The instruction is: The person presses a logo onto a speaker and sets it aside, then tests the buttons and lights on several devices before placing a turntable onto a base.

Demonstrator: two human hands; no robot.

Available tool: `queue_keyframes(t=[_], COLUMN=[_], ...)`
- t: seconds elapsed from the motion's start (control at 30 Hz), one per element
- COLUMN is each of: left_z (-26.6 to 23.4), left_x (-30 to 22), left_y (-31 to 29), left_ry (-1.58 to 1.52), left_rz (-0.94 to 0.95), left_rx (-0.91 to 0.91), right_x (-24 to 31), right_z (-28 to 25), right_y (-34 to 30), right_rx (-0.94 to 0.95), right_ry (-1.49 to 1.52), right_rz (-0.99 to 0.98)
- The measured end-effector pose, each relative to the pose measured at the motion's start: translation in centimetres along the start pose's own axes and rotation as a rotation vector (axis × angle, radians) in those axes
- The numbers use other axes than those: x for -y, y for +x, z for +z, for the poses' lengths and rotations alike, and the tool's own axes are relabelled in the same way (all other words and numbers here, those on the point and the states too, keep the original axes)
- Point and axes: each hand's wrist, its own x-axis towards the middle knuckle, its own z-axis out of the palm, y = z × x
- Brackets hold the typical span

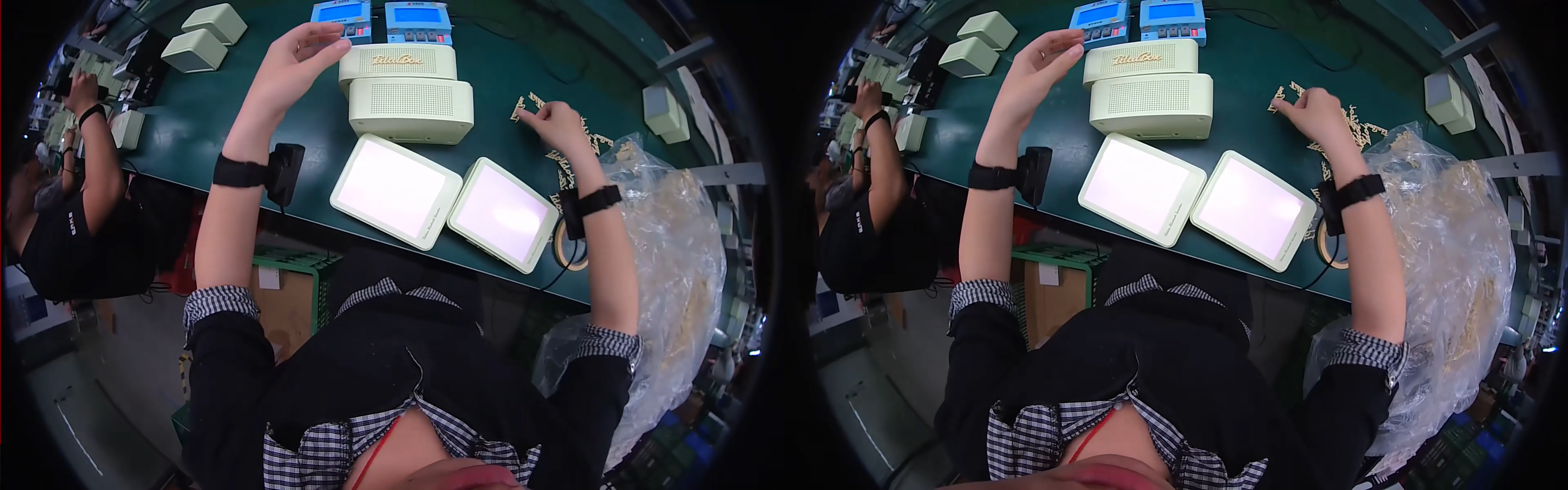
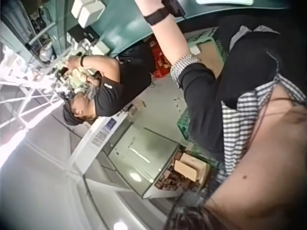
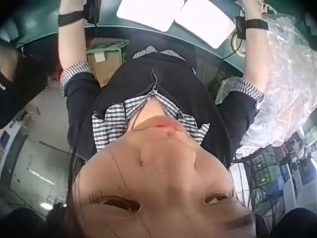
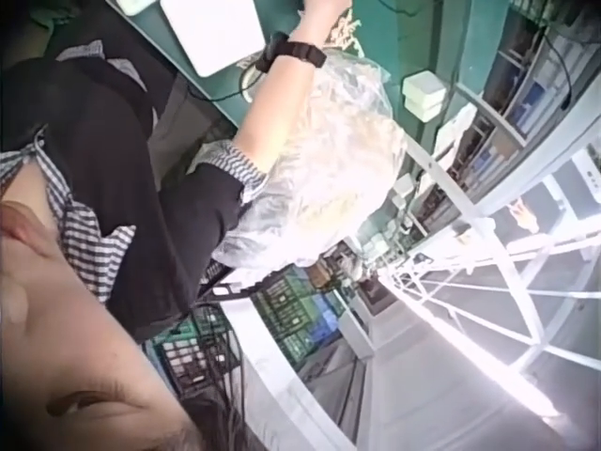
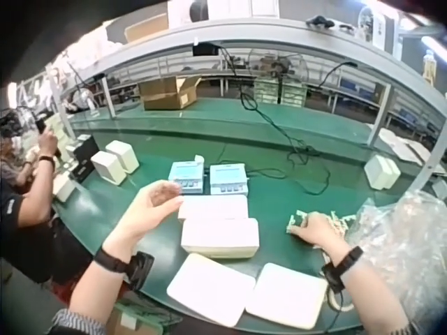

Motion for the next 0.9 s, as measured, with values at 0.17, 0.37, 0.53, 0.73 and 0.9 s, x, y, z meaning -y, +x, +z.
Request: queue_keyframes(t=[0.17, 0.37, 0.53, 0.73, 0.9], left_z=[0.5, -0.3, 0.1, 1.2, 3.2], left_x=[-1.8, -2.7, -3.7, -4.5, -5.2], left_y=[-2.1, -4.0, -4.6, -4.6, -4.0], left_ry=[0.074, 0.112, 0.135, 0.065, -0.294], left_rz=[0.013, -0.031, 0.020, 0.222, 0.221], left_rx=[0.094, 0.076, 0.098, 0.053, 0.206], right_x=[-0.7, -1.1, -1.1, 0.7, 10.0], right_z=[2.3, 3.6, 3.3, -1.0, -3.9], right_y=[2.4, 2.1, 1.4, -1.3, -5.7], right_rx=[-0.059, -0.122, -0.190, -0.053, 0.120], right_ry=[0.033, -0.009, -0.034, 0.412, 0.919], right_rz=[-0.031, -0.241, -0.499, -0.491, -0.814])
